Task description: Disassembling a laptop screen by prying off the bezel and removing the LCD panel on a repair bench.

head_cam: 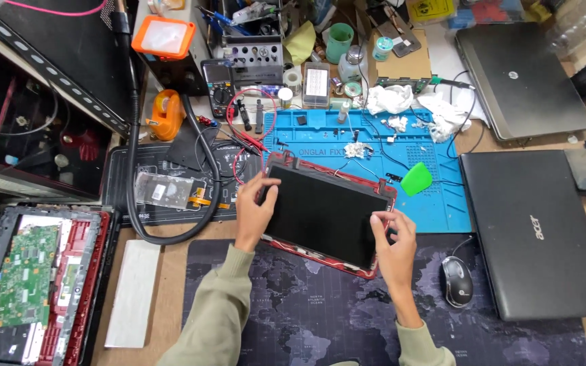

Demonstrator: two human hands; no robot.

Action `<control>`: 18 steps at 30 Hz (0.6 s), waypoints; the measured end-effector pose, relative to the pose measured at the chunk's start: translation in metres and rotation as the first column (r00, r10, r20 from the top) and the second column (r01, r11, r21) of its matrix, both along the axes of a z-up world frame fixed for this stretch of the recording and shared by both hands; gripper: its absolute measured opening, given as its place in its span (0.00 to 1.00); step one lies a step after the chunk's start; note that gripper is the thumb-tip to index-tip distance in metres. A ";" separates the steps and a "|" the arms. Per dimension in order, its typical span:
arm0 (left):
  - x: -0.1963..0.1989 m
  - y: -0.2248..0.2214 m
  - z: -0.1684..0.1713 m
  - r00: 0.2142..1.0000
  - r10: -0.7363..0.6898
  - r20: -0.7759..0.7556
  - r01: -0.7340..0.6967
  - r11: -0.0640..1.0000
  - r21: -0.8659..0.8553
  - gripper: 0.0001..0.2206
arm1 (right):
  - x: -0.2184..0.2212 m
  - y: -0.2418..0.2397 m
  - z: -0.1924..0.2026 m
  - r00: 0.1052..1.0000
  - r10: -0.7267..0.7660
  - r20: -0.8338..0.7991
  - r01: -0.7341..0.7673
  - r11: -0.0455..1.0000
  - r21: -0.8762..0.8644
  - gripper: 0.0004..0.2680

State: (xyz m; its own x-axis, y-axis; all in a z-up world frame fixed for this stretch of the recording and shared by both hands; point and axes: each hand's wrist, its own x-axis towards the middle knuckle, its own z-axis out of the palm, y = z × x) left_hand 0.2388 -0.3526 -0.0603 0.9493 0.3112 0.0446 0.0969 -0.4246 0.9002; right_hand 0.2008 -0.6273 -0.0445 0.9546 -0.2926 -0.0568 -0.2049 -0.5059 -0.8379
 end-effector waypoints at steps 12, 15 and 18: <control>0.065 0.017 -0.030 0.998 -0.055 -0.026 0.050 0.989 -0.139 0.11 | -0.016 0.007 -0.004 0.999 -0.023 -0.022 0.025 0.997 0.073 0.07; 0.050 0.018 0.001 0.998 -0.065 -0.021 0.060 0.985 -0.159 0.12 | -0.011 0.012 0.005 0.997 -0.022 0.073 0.018 0.998 0.063 0.06; 0.034 0.024 0.008 0.994 -0.113 0.012 0.113 0.969 -0.220 0.12 | -0.006 0.007 -0.001 0.997 -0.003 0.071 0.004 1.000 -0.009 0.05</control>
State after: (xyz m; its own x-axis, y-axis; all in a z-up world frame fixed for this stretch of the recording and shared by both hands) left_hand 0.2728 -0.3287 -0.0525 0.9788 0.2044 -0.0136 0.0604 -0.2247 0.9726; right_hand 0.1944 -0.6205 -0.0453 0.9550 -0.2962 0.0133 -0.1472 -0.5126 -0.8459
